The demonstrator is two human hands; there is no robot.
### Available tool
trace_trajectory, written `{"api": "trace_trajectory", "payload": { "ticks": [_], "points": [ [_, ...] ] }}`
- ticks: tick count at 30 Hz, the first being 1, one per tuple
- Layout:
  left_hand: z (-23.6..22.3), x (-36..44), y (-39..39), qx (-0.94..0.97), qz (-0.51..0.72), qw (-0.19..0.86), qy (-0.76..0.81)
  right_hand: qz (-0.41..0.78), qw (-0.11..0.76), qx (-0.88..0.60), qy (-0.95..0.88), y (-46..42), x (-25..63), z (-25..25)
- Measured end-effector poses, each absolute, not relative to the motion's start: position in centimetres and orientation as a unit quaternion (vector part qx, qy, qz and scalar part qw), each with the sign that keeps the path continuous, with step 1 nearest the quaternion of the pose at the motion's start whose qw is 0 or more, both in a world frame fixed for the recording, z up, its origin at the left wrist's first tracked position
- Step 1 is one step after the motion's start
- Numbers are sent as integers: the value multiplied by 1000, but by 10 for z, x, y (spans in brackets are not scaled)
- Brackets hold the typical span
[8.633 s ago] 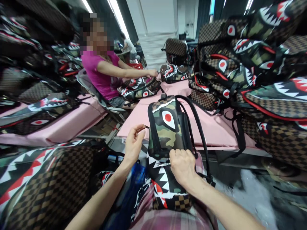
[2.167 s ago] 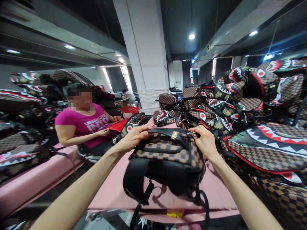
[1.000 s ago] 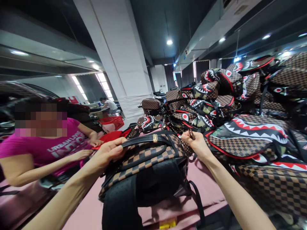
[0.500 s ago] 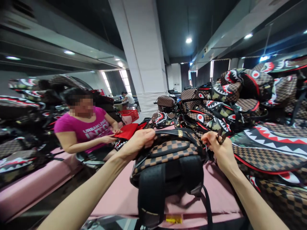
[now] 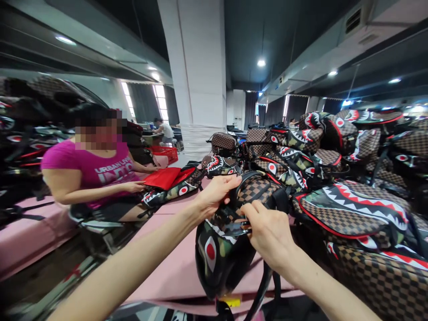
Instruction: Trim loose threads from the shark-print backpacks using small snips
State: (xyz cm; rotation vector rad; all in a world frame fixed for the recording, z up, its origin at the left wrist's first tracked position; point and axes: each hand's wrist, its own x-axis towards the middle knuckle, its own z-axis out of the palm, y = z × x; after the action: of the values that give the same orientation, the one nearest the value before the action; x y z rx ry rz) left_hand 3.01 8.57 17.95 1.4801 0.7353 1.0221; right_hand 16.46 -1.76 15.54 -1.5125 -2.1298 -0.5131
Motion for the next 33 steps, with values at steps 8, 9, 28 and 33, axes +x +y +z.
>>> {"api": "trace_trajectory", "payload": {
  "ticks": [8, 9, 28, 33],
  "points": [
    [175, 17, 89, 610, 444, 577, 313, -196, 270, -629, -702, -12, 163, 157],
    [175, 16, 88, 611, 439, 580, 313, -185, 276, -627, -705, -12, 162, 158],
    [206, -35, 90, 808, 296, 367, 353, -203, 388, -639, -633, 5, 241, 145],
    [176, -14, 65, 822, 458, -133, 310, -115, 438, -604, -656, -1, 232, 135]
  ]
}}
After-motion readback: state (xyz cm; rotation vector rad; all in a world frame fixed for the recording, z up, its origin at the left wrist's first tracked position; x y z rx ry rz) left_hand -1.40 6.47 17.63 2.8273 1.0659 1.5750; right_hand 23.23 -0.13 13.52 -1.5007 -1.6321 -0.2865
